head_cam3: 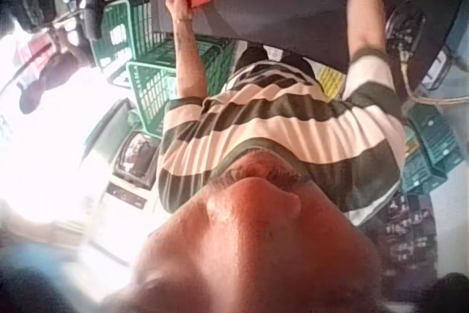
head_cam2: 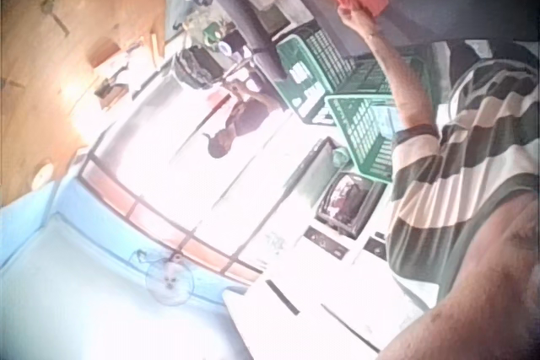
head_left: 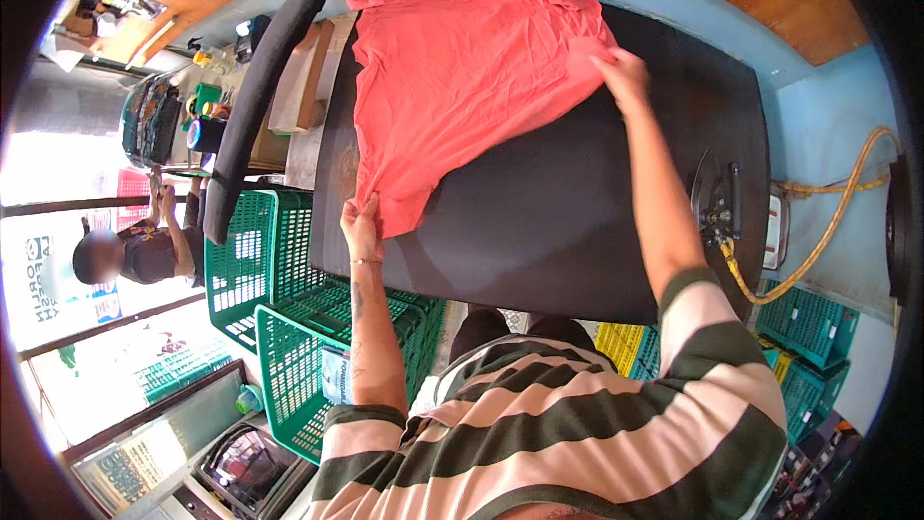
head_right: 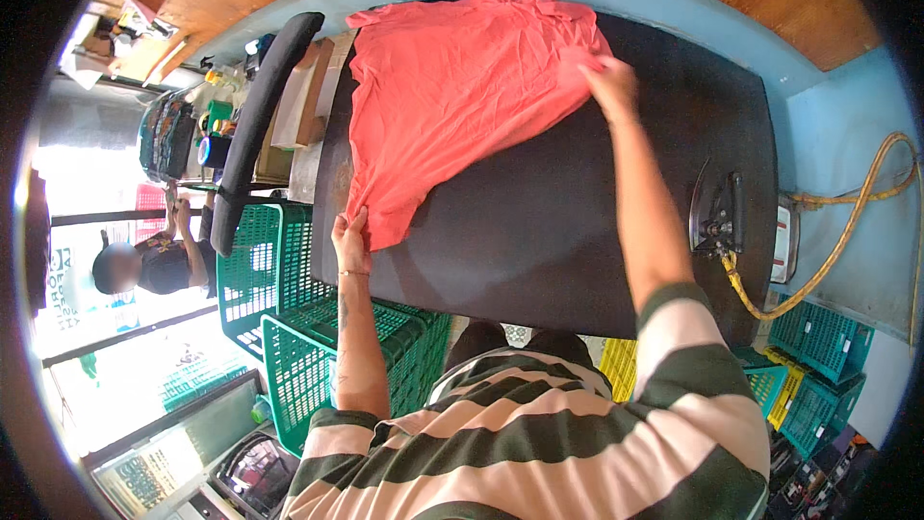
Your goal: The person irons a pink shirt on a table, folding the garment between presses, and then places it into a green basket.
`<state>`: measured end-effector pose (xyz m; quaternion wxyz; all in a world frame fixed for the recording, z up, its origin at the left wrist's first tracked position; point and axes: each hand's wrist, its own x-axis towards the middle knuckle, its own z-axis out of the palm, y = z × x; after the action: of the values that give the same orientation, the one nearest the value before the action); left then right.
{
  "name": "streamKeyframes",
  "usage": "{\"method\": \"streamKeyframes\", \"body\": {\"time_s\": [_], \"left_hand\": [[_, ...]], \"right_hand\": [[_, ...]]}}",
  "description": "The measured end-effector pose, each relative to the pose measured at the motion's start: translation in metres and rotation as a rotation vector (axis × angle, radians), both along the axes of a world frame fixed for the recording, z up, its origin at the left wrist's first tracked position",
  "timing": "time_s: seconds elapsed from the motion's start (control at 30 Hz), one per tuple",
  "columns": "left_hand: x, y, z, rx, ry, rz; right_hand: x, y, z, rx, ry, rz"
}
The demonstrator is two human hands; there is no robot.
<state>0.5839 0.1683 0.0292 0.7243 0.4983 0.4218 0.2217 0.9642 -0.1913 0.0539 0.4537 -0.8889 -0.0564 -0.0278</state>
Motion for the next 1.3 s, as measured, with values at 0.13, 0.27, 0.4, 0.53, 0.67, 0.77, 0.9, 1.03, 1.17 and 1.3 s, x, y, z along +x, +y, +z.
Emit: {"method": "streamKeyframes", "body": {"time_s": [0.13,0.27,0.4,0.53,0.67,0.77,0.9,1.03,1.17,1.3], "left_hand": [[-0.010,-0.007,0.030,0.112,0.063,-0.044],[-0.061,-0.020,0.040,0.361,0.224,-0.285],[-0.133,-0.015,0.061,0.890,0.781,-0.714],[-0.114,0.004,0.061,0.982,1.063,-1.071],[0.010,0.020,0.027,1.157,0.425,-0.822],[0.123,0.047,0.003,1.236,0.365,-0.697],[0.242,0.077,-0.027,1.237,0.565,-0.637],[0.305,0.076,-0.052,1.369,0.449,-0.771],[0.339,0.096,-0.027,0.606,-0.098,-0.573],[0.357,0.100,-0.002,0.556,-0.153,-0.600]], "right_hand": [[-0.082,-0.148,0.050,0.329,0.329,0.050],[-0.194,-0.204,0.034,0.282,0.465,-0.008],[-0.294,-0.244,0.014,-0.018,0.587,0.126],[-0.288,-0.256,0.003,-0.073,0.400,-0.013],[-0.169,-0.204,-0.010,0.050,0.218,-0.010],[-0.086,-0.173,-0.014,-0.330,-0.092,0.083],[-0.049,-0.161,-0.018,-0.489,0.250,0.354],[-0.039,-0.176,-0.001,-0.284,0.395,0.318],[-0.014,-0.199,0.023,0.224,0.605,-0.033],[0.005,-0.199,0.017,0.077,0.598,0.192]]}}
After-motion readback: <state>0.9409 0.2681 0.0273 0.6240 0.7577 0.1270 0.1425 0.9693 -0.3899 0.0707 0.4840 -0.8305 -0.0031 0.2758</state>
